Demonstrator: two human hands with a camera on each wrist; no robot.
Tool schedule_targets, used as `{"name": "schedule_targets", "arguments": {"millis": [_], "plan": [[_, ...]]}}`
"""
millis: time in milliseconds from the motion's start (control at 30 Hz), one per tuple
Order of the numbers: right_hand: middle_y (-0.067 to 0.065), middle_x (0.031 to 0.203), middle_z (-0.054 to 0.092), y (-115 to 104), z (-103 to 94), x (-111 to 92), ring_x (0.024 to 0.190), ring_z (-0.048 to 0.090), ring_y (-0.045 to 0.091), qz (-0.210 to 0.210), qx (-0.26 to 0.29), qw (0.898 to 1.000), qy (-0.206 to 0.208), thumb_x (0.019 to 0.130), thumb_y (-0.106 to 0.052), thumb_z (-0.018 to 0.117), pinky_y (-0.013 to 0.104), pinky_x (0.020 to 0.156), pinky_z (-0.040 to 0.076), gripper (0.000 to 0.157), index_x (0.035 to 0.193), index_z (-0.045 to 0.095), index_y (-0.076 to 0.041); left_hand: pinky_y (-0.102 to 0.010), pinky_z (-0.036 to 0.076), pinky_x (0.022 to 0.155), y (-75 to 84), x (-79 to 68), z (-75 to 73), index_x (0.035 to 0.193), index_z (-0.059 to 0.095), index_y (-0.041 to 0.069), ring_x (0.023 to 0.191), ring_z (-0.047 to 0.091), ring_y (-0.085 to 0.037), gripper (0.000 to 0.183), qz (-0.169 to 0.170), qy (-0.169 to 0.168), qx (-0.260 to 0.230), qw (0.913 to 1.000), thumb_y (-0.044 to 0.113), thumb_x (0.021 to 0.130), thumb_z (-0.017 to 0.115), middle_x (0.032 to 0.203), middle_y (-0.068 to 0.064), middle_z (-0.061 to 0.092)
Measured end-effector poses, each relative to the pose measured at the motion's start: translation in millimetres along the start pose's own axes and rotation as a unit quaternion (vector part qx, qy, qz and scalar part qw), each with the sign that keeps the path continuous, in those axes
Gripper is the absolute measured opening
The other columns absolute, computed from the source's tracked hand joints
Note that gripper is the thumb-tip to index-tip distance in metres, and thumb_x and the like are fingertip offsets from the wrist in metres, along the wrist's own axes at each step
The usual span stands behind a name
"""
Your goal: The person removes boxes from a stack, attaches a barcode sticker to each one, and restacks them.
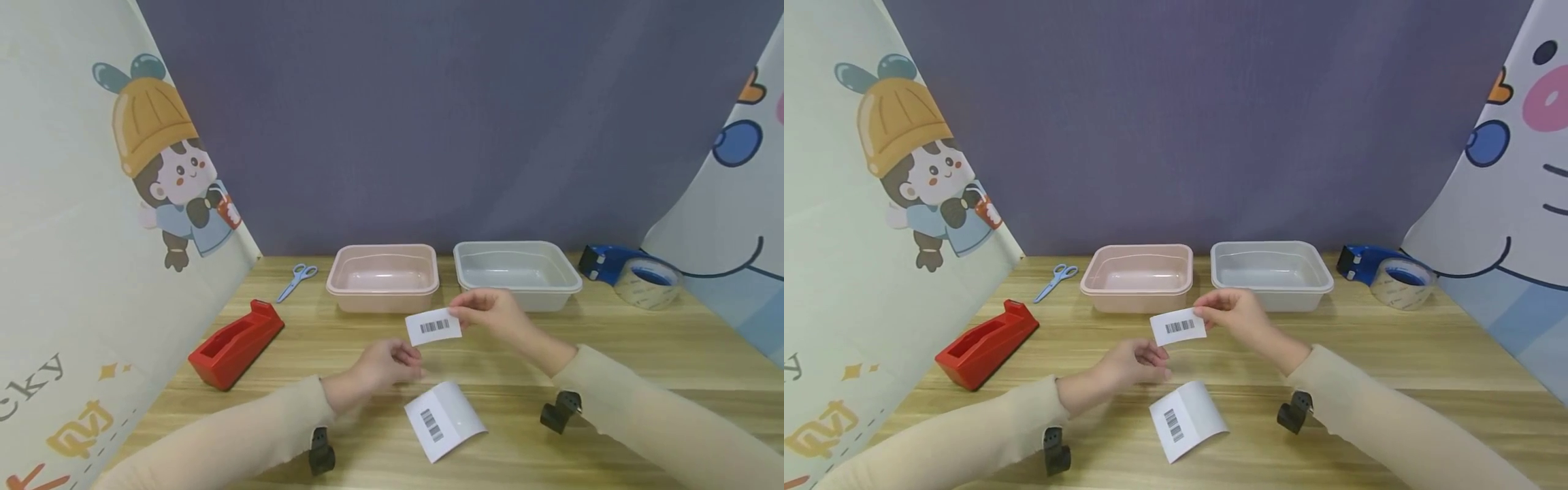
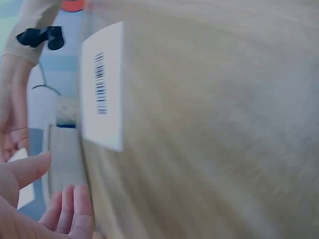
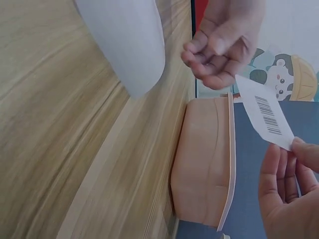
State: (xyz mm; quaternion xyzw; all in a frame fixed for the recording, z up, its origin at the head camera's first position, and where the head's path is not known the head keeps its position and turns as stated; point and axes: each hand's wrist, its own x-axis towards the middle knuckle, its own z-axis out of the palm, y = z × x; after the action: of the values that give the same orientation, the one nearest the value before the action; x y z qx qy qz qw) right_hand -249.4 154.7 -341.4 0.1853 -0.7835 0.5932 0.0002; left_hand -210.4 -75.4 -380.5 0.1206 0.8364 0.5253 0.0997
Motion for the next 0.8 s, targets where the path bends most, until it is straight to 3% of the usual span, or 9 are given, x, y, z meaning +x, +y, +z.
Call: {"name": "schedule_targets", "arguments": {"millis": [167, 367, 567, 800], "plan": [[0.008, 0.086, 0.073, 0, 6.7, 7, 0.070, 0.066, 0.010, 0.011, 0.010, 1.000, 0.003, 0.087, -0.011, 0.072, 0.034, 0.074, 0.060, 0.027, 0.101, 0.066, 0.011, -0.025, 0.057, 0.072, 8.5, 2.0, -10.8, 0.102, 0.063, -0.007, 0.080, 0.066, -0.015, 0.031, 0.019, 0.073, -0.032, 0.9967, 0.005, 0.078, 0.078, 0.093, -0.016, 0.070], [0.001, 0.085, 0.073, 0, 16.2, 13, 0.071, 0.067, 0.011, 0.024, 0.048, 0.999, 0.003, 0.086, -0.008, 0.072, 0.038, 0.077, 0.060, 0.027, 0.102, 0.065, 0.013, -0.028, 0.059, 0.075, 9.9, 8.9, -21.2, 0.099, 0.065, -0.009, 0.077, 0.063, -0.012, 0.023, 0.023, 0.156, -0.080, 0.9843, 0.004, 0.082, 0.074, 0.094, -0.020, 0.069], [0.002, 0.087, 0.073, 3, 25.7, 22, 0.072, 0.068, 0.011, 0.031, 0.074, 0.997, 0.011, 0.085, -0.004, 0.072, 0.033, 0.076, 0.061, 0.030, 0.106, 0.062, 0.015, -0.026, 0.060, 0.071, 4.6, 18.0, -30.8, 0.094, 0.065, -0.012, 0.069, 0.060, -0.008, 0.017, 0.033, 0.189, -0.123, 0.9737, -0.002, 0.083, 0.071, 0.087, -0.020, 0.069], [0.003, 0.088, 0.072, 10, 37.8, 32, 0.074, 0.067, 0.011, 0.072, 0.070, 0.995, 0.020, 0.084, -0.004, 0.072, 0.033, 0.080, 0.060, 0.028, 0.107, 0.063, 0.012, -0.022, 0.058, 0.069, -7.6, 29.1, -42.6, 0.093, 0.068, -0.010, 0.067, 0.060, -0.006, 0.015, 0.005, 0.203, -0.135, 0.9697, 0.001, 0.084, 0.071, 0.082, -0.010, 0.070]]}}
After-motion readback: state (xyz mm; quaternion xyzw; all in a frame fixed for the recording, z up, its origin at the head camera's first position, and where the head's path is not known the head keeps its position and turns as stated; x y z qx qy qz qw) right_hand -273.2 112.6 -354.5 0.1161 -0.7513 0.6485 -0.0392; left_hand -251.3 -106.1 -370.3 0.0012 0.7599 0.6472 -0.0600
